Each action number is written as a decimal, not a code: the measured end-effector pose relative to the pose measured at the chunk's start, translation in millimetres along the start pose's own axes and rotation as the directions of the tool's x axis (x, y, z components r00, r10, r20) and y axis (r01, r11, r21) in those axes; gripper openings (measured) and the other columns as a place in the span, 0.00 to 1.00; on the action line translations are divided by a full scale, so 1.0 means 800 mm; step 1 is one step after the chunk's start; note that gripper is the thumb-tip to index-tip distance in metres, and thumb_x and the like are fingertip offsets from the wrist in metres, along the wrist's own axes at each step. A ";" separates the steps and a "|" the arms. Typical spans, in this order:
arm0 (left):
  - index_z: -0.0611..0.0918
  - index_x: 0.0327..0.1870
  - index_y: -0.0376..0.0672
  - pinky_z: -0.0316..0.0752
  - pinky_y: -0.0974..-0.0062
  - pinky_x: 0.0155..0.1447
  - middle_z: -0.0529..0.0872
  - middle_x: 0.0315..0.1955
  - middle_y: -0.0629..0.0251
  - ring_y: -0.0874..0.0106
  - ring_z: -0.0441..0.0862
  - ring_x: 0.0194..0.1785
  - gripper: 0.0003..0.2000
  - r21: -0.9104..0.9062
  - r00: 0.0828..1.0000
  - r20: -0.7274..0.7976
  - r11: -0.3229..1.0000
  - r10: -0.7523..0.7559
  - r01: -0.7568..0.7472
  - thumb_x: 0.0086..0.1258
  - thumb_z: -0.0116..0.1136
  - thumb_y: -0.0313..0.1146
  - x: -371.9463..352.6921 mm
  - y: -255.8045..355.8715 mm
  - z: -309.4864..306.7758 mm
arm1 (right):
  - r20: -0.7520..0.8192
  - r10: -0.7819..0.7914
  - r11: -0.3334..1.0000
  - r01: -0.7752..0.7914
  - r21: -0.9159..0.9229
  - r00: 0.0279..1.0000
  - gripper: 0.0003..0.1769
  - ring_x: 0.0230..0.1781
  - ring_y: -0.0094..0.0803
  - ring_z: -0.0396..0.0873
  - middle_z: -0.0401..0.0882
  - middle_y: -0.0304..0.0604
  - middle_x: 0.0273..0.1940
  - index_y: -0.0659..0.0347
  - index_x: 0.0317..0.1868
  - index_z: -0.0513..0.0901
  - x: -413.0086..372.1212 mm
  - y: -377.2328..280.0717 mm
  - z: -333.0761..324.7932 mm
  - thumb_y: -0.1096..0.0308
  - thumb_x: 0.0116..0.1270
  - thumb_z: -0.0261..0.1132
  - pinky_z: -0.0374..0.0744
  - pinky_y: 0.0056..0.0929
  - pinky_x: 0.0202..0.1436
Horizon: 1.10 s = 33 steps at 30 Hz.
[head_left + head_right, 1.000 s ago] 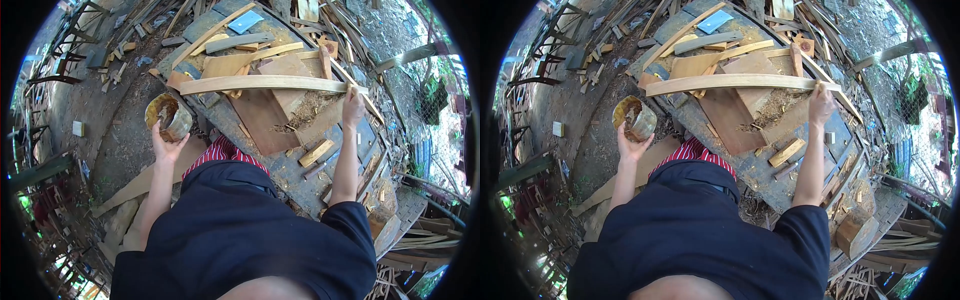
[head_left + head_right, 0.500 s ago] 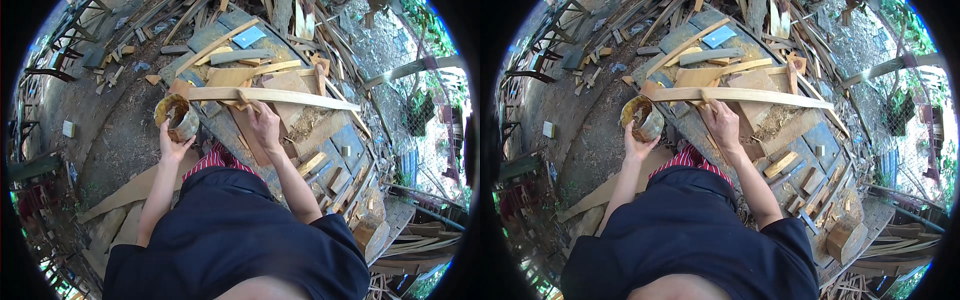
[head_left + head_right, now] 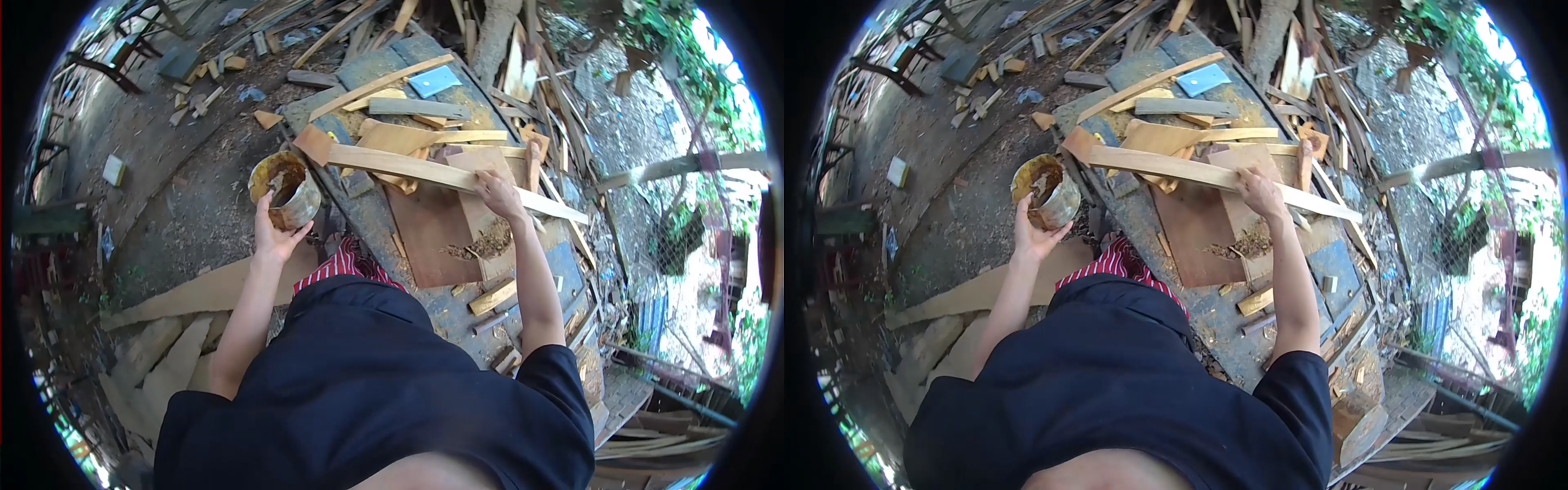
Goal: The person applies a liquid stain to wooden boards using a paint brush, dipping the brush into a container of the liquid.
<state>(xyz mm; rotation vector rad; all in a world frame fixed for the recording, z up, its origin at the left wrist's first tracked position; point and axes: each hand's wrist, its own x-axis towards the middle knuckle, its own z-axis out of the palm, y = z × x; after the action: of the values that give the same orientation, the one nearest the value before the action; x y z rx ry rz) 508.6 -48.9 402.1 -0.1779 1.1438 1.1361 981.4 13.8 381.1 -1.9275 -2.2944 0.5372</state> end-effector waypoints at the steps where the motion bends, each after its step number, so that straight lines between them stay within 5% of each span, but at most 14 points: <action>1: 0.63 0.71 0.53 0.64 0.50 0.70 0.66 0.67 0.61 0.59 0.65 0.69 0.38 0.013 1.000 0.010 1.000 0.023 -0.024 0.62 0.61 0.56 -0.007 -0.001 0.003 | 0.010 -0.016 1.000 0.016 0.009 1.000 0.22 0.54 0.53 0.79 0.80 0.54 0.51 0.56 0.60 0.78 0.005 -0.001 0.005 0.60 0.67 0.61 0.77 0.45 0.56; 7: 0.64 0.71 0.53 0.63 0.48 0.71 0.66 0.67 0.62 0.58 0.64 0.70 0.37 0.037 1.000 0.010 0.999 0.009 -0.010 0.62 0.62 0.55 -0.011 -0.003 -0.010 | 0.083 0.024 0.998 -0.028 0.050 0.996 0.24 0.52 0.52 0.79 0.77 0.51 0.51 0.54 0.60 0.76 0.006 0.001 0.004 0.61 0.63 0.66 0.78 0.46 0.54; 13: 0.63 0.71 0.53 0.62 0.49 0.72 0.65 0.68 0.61 0.58 0.63 0.71 0.37 0.021 0.999 -0.004 0.999 -0.033 0.033 0.62 0.62 0.55 -0.015 -0.013 -0.025 | 0.015 0.005 0.992 -0.003 -0.125 1.000 0.19 0.42 0.49 0.82 0.73 0.47 0.48 0.56 0.49 0.76 -0.013 -0.031 0.008 0.64 0.59 0.70 0.81 0.47 0.43; 15: 0.63 0.71 0.53 0.62 0.49 0.71 0.65 0.68 0.61 0.58 0.63 0.71 0.37 0.013 0.999 -0.019 0.999 -0.043 0.043 0.62 0.62 0.55 -0.016 -0.015 -0.024 | -0.180 -0.028 0.992 0.005 -0.126 0.983 0.19 0.38 0.46 0.83 0.72 0.45 0.47 0.56 0.48 0.76 -0.025 -0.035 0.021 0.66 0.57 0.72 0.81 0.45 0.36; 19: 0.63 0.71 0.53 0.62 0.49 0.71 0.65 0.67 0.61 0.59 0.63 0.71 0.38 0.039 0.998 -0.008 0.997 -0.063 0.063 0.62 0.62 0.55 -0.017 -0.010 -0.024 | -0.282 0.017 0.980 -0.072 -0.187 0.959 0.15 0.39 0.41 0.82 0.73 0.42 0.46 0.57 0.46 0.76 -0.040 -0.042 0.038 0.72 0.58 0.67 0.83 0.39 0.33; 26: 0.64 0.71 0.55 0.61 0.49 0.72 0.67 0.67 0.62 0.59 0.64 0.70 0.36 0.103 0.999 -0.009 0.994 -0.041 0.042 0.64 0.61 0.55 -0.016 0.004 0.002 | -0.418 -0.124 0.987 0.068 -0.146 0.900 0.13 0.46 0.38 0.79 0.74 0.38 0.46 0.57 0.46 0.77 -0.024 -0.026 0.042 0.74 0.59 0.62 0.84 0.38 0.38; 31: 0.62 0.71 0.51 0.61 0.48 0.72 0.65 0.68 0.61 0.60 0.62 0.72 0.37 0.109 0.999 0.035 0.994 -0.002 -0.002 0.64 0.61 0.55 -0.023 -0.003 0.011 | -0.323 -0.071 0.987 0.020 -0.158 0.944 0.14 0.48 0.38 0.79 0.74 0.37 0.48 0.57 0.47 0.79 -0.016 -0.027 0.030 0.75 0.59 0.62 0.83 0.40 0.41; 33: 0.62 0.71 0.52 0.62 0.48 0.71 0.65 0.68 0.61 0.60 0.62 0.71 0.37 0.105 0.999 0.038 0.994 -0.023 0.019 0.63 0.61 0.55 -0.024 -0.007 0.011 | -0.272 0.002 0.989 -0.042 -0.140 0.962 0.21 0.52 0.44 0.78 0.75 0.44 0.51 0.60 0.53 0.77 -0.010 -0.030 0.028 0.77 0.57 0.65 0.82 0.41 0.47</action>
<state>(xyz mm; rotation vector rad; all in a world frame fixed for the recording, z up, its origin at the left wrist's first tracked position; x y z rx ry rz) 519.1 -57.9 418.9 -0.0865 1.1609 1.0541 953.6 -1.9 369.2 -1.9493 -2.1915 0.1000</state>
